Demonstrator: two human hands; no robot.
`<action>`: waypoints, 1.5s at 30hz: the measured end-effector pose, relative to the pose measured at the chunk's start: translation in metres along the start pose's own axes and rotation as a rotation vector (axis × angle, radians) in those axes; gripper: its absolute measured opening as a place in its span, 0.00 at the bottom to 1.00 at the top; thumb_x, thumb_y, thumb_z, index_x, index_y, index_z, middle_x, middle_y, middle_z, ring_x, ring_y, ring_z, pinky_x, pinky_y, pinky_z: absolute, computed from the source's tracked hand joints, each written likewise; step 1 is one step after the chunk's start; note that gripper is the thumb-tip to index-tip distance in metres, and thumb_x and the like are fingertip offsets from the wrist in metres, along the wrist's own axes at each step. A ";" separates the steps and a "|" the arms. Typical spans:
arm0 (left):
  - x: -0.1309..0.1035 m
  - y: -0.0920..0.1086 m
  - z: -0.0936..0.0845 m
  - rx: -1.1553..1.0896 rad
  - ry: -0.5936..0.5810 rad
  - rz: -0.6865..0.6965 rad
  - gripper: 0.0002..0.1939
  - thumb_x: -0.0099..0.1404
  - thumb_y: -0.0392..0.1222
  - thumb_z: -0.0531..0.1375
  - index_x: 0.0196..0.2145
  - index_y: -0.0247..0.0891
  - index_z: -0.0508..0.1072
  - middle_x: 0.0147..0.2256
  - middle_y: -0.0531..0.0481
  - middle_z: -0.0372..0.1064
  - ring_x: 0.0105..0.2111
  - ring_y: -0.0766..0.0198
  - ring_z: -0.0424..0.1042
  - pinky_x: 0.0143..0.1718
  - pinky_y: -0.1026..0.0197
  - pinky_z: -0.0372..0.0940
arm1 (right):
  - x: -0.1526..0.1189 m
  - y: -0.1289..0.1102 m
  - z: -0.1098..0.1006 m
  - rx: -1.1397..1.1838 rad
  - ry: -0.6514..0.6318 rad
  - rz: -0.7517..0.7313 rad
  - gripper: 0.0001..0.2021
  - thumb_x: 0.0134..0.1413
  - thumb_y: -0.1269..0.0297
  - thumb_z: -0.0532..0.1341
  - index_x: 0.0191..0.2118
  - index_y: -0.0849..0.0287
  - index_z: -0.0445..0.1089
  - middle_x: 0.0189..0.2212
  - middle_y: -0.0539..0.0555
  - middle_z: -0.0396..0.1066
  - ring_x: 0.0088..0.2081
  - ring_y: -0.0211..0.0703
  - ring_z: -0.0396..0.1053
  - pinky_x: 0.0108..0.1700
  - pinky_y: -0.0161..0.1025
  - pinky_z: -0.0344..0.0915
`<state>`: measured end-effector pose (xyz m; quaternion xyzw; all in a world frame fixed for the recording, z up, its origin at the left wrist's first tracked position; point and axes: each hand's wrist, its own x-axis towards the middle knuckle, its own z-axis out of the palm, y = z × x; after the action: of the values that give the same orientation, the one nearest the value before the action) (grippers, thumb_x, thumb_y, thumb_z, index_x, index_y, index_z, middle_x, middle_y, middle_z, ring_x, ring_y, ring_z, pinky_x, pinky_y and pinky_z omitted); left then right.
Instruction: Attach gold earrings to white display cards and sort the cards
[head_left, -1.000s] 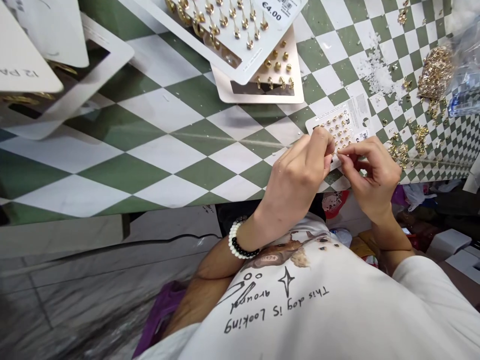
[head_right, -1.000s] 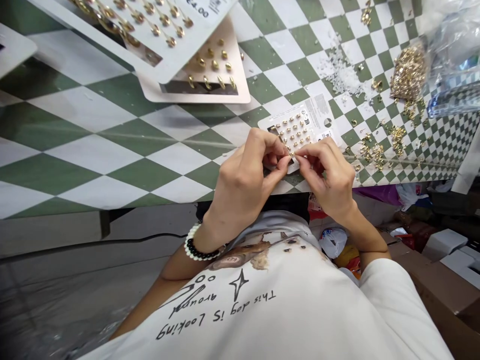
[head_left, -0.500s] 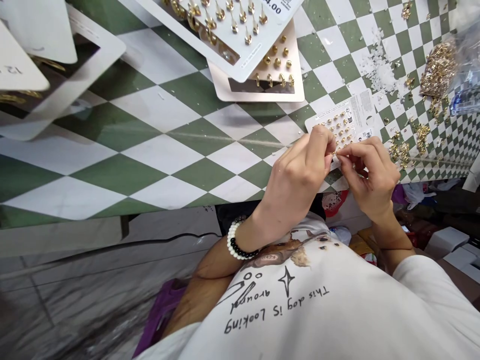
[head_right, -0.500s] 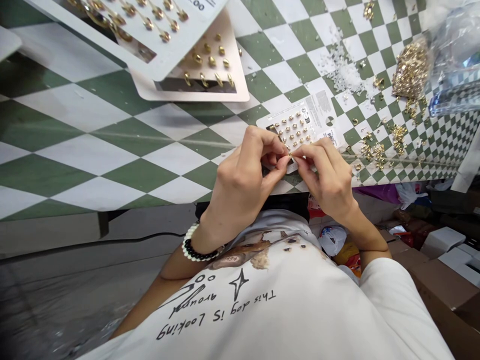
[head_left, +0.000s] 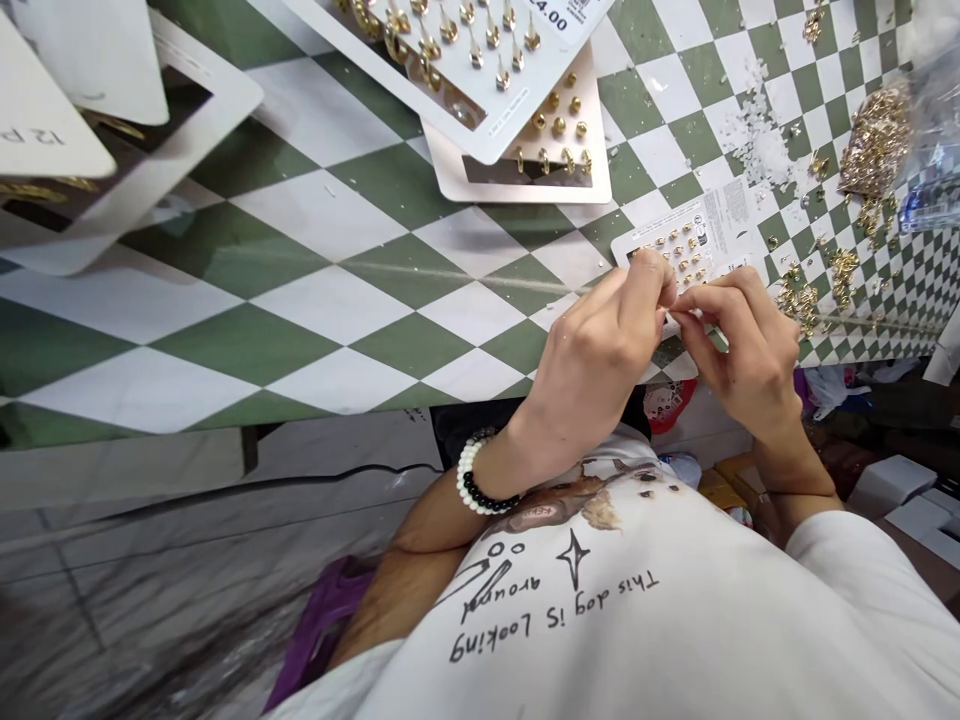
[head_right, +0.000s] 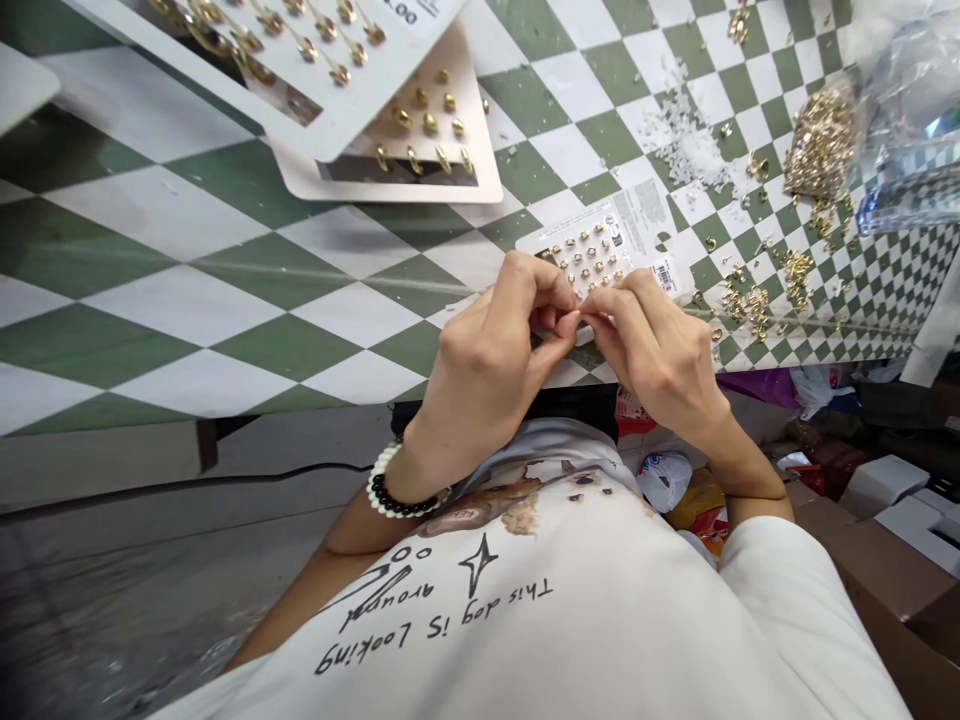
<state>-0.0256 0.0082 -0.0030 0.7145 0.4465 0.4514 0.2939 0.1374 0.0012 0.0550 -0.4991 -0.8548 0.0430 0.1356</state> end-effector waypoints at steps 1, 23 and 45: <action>0.000 0.000 0.000 -0.004 -0.004 -0.002 0.11 0.70 0.24 0.51 0.39 0.39 0.63 0.31 0.54 0.66 0.27 0.70 0.68 0.30 0.65 0.69 | 0.000 0.000 0.001 0.002 -0.006 0.008 0.05 0.70 0.68 0.57 0.44 0.56 0.71 0.36 0.55 0.73 0.35 0.40 0.74 0.33 0.36 0.69; 0.000 0.001 -0.002 -0.001 -0.027 -0.024 0.06 0.73 0.30 0.52 0.39 0.39 0.65 0.30 0.54 0.65 0.28 0.69 0.68 0.32 0.65 0.68 | -0.006 0.010 0.009 0.297 0.026 0.249 0.04 0.68 0.64 0.60 0.39 0.57 0.69 0.31 0.50 0.63 0.27 0.33 0.59 0.26 0.33 0.59; 0.001 0.000 -0.003 -0.024 -0.039 -0.026 0.06 0.73 0.30 0.52 0.40 0.40 0.64 0.31 0.53 0.65 0.30 0.68 0.70 0.33 0.66 0.70 | 0.005 0.008 -0.003 0.111 -0.100 0.084 0.04 0.70 0.66 0.58 0.42 0.58 0.69 0.34 0.53 0.69 0.28 0.35 0.66 0.29 0.35 0.64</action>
<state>-0.0281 0.0093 -0.0009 0.7138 0.4443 0.4389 0.3169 0.1428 0.0099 0.0573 -0.5234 -0.8351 0.1210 0.1182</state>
